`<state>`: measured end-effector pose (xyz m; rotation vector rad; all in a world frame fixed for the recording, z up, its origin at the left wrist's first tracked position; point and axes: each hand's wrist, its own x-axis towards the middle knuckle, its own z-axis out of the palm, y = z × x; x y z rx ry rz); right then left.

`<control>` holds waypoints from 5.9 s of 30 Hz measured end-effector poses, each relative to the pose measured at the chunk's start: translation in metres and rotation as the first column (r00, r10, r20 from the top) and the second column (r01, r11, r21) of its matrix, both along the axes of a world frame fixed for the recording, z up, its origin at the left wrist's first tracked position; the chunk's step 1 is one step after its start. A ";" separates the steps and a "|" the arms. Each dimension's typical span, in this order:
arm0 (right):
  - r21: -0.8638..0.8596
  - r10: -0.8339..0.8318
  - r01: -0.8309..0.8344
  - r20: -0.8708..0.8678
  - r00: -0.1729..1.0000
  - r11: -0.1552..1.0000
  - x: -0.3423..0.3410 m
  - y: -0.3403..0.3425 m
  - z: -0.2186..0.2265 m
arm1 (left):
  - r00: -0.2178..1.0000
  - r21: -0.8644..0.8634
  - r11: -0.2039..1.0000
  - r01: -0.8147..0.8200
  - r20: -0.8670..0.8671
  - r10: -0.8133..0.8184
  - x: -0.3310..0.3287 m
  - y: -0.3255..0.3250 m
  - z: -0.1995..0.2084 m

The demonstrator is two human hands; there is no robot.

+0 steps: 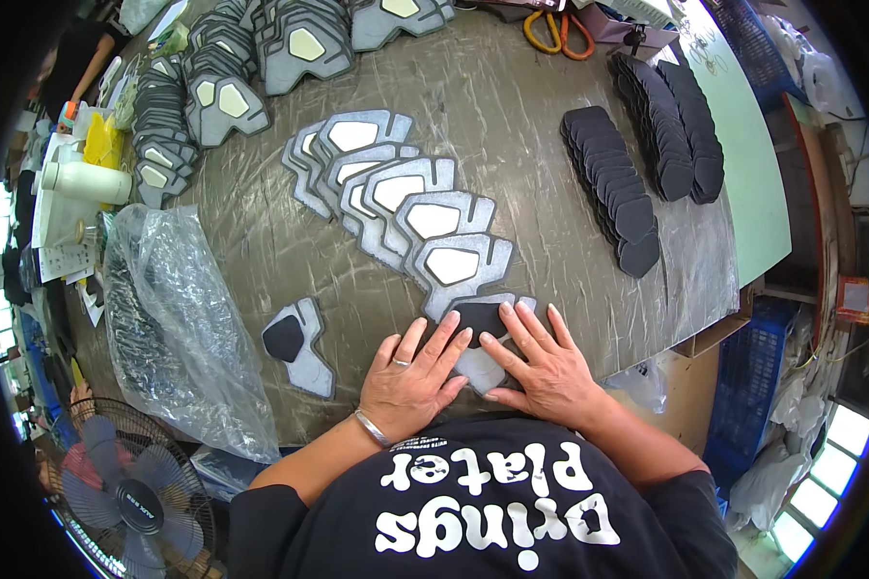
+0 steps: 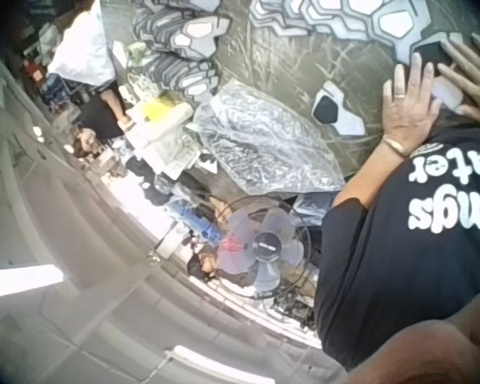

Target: The person attaches black patches onto padded cutout pieces by pressing them into place by hand, stacks the assembled pieces, and puts them into a clear plastic bag.

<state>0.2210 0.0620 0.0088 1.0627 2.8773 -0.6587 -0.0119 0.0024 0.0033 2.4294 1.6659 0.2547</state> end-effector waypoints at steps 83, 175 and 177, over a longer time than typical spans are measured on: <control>-0.680 -0.808 0.471 -0.329 0.489 0.562 -0.042 0.009 0.003 | 0.910 0.146 0.961 -0.234 0.380 0.164 -0.001 -0.011 -0.014; -0.862 -0.916 -0.312 -0.377 -0.134 0.400 0.058 0.050 -0.015 | 0.992 0.287 0.955 -0.078 0.119 0.046 -0.038 0.110 -0.011; -0.865 -0.909 -0.281 -0.391 -0.141 0.416 0.056 0.044 -0.014 | 0.997 0.245 0.969 -0.003 0.069 -0.015 -0.035 0.111 -0.015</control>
